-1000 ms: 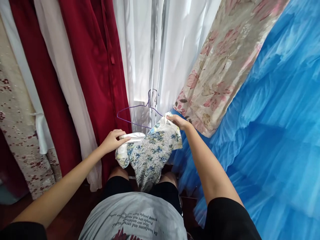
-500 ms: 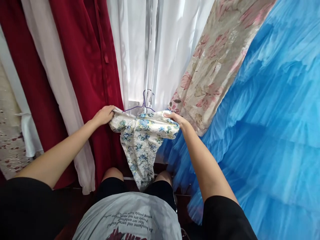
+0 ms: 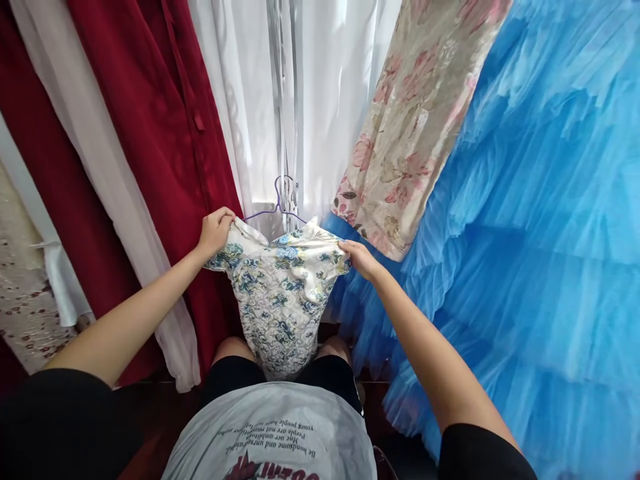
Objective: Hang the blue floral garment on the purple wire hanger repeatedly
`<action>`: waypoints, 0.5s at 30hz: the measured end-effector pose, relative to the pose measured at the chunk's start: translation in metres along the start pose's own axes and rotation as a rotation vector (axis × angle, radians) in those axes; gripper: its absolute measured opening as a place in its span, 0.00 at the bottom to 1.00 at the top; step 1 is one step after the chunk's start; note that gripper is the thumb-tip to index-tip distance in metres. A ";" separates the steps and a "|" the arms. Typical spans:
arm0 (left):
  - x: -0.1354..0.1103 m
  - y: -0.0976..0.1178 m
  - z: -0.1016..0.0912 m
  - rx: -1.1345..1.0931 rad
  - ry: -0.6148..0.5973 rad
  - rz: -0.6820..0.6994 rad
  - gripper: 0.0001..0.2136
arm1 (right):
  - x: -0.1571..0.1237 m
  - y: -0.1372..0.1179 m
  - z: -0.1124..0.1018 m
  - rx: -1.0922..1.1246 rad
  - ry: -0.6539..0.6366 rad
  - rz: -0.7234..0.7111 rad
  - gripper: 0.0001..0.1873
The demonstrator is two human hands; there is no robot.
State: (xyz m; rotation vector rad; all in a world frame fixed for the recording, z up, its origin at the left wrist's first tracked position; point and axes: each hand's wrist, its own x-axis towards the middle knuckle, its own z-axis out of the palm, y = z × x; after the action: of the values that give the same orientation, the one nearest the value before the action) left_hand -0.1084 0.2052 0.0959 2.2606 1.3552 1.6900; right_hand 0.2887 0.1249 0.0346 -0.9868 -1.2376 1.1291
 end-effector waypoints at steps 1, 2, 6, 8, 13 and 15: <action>-0.002 0.006 0.000 0.000 -0.031 0.031 0.11 | -0.002 -0.001 0.000 0.006 0.033 -0.043 0.20; -0.003 0.012 0.000 0.004 -0.062 0.057 0.11 | -0.001 -0.005 0.002 0.013 0.067 -0.088 0.21; -0.001 0.026 0.006 0.038 -0.118 0.070 0.12 | 0.018 -0.036 0.024 0.033 0.171 -0.252 0.21; 0.003 0.024 0.007 0.042 -0.088 0.019 0.13 | 0.022 -0.052 0.047 0.025 0.192 -0.318 0.20; 0.003 0.009 -0.002 -0.058 0.034 -0.158 0.24 | -0.032 -0.065 0.110 -0.269 -0.142 -0.505 0.26; -0.002 0.011 -0.003 -0.132 0.034 -0.204 0.28 | -0.058 -0.062 0.124 -0.482 -0.425 -0.610 0.28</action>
State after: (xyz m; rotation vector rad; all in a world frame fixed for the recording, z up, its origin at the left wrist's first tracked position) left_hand -0.1040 0.1955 0.1010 1.9589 1.3820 1.7026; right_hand 0.1722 0.0520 0.0959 -0.6352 -2.0482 0.5711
